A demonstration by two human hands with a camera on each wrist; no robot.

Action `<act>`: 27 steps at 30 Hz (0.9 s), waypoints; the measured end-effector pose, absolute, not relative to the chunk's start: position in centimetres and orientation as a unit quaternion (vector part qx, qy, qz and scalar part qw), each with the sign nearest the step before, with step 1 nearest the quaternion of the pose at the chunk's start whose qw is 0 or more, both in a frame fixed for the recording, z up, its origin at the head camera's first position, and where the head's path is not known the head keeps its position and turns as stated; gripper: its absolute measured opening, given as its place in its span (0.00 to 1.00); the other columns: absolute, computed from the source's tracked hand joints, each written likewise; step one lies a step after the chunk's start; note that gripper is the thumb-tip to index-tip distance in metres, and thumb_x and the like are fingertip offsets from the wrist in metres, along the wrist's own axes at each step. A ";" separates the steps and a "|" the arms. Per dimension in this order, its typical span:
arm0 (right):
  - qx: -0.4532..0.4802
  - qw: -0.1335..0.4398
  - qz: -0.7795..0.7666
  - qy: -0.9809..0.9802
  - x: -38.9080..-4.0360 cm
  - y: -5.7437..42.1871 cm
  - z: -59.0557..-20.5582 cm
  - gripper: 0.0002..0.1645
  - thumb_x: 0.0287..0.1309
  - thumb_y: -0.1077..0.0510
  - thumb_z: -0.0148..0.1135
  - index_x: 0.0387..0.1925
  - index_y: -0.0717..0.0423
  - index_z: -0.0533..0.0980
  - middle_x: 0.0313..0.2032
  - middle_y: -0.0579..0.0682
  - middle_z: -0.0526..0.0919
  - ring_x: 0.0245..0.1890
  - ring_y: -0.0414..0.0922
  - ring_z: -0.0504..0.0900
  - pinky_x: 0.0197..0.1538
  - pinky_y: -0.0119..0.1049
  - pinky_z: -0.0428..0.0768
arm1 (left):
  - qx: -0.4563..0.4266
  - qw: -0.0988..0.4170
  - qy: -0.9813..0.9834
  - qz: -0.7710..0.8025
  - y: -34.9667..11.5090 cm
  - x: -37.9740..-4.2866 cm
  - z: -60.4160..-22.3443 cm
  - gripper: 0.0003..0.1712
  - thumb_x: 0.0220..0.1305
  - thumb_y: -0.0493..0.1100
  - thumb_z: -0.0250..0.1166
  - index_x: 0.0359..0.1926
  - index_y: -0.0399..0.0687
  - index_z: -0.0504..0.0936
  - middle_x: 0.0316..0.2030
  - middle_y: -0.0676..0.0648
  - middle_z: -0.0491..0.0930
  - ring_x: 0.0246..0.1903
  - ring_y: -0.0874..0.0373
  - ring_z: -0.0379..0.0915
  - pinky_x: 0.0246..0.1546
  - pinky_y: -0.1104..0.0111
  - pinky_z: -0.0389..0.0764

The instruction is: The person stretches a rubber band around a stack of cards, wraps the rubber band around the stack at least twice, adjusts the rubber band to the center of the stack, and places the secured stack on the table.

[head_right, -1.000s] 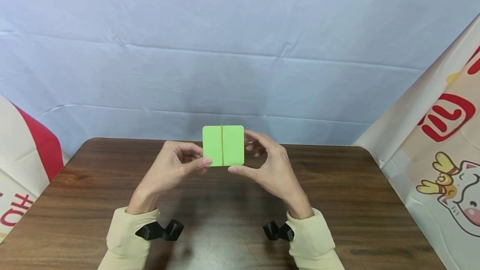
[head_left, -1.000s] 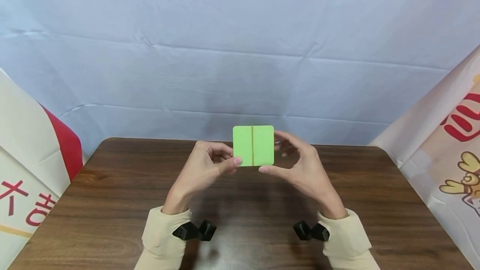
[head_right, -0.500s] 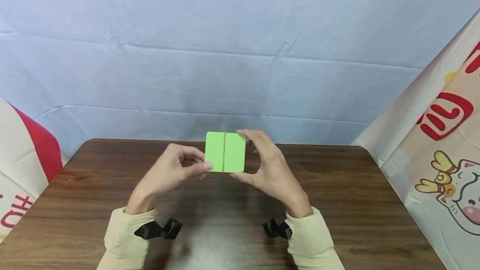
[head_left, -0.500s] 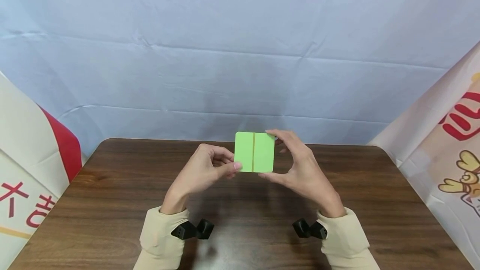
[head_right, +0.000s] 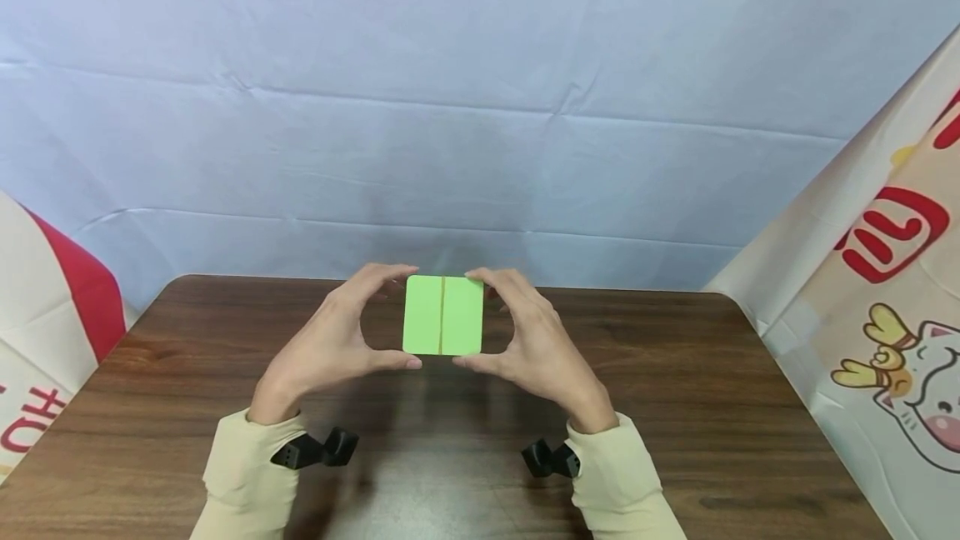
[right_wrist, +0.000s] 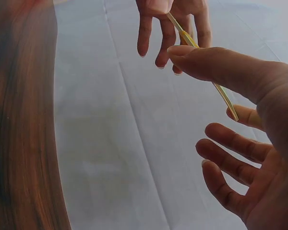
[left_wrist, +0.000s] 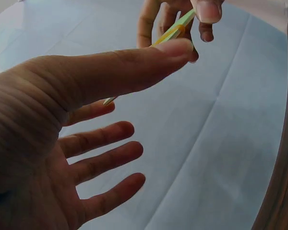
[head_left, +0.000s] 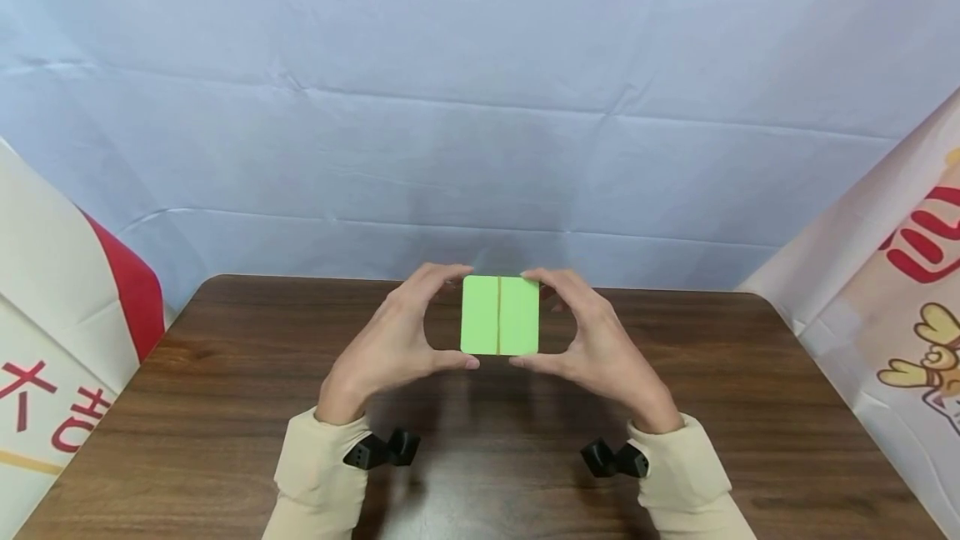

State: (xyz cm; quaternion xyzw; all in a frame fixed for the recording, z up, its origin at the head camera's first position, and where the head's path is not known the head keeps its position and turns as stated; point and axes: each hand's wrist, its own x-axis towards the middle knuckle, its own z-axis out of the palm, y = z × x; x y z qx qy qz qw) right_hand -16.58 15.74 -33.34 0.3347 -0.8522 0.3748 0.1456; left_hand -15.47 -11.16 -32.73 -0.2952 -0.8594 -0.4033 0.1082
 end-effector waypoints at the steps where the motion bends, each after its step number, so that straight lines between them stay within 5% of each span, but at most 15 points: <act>1: 0.335 0.141 0.376 -0.852 -16.6 15.7 -33.4 0.57 0.33 0.54 0.90 0.68 0.47 0.70 0.55 0.43 0.76 0.50 0.42 0.75 0.49 0.39 0.77 | -0.296 0.109 -0.859 -0.403 -11.2 -15.5 -32.8 0.55 0.39 0.45 0.88 0.69 0.53 0.70 0.59 0.54 0.73 0.57 0.54 0.71 0.59 0.56 0.74; 8: 0.329 0.113 0.373 -0.860 -16.6 15.6 -33.5 0.57 0.33 0.51 0.90 0.67 0.46 0.70 0.51 0.40 0.75 0.47 0.42 0.73 0.49 0.44 0.76 | -0.282 0.118 -0.878 -0.369 -11.5 -15.5 -33.0 0.51 0.37 0.55 0.88 0.65 0.60 0.75 0.55 0.60 0.75 0.58 0.57 0.72 0.59 0.49 0.71; 14: 0.331 0.082 0.371 -0.864 -16.9 15.3 -34.3 0.56 0.35 0.48 0.89 0.67 0.46 0.69 0.53 0.40 0.75 0.52 0.43 0.75 0.55 0.47 0.76 | -0.251 0.088 -0.898 -0.351 -12.0 -15.9 -33.6 0.52 0.34 0.59 0.87 0.65 0.61 0.77 0.55 0.57 0.77 0.57 0.48 0.72 0.55 0.46 0.74; 27: 0.281 -0.093 0.358 -0.886 -18.9 14.7 -40.1 0.55 0.40 0.37 0.84 0.67 0.54 0.70 0.59 0.46 0.77 0.60 0.50 0.75 0.61 0.54 0.75 | -0.243 -0.101 -0.897 -0.354 -12.3 -18.5 -39.5 0.50 0.43 0.56 0.85 0.65 0.42 0.75 0.50 0.50 0.78 0.50 0.52 0.75 0.51 0.55 0.78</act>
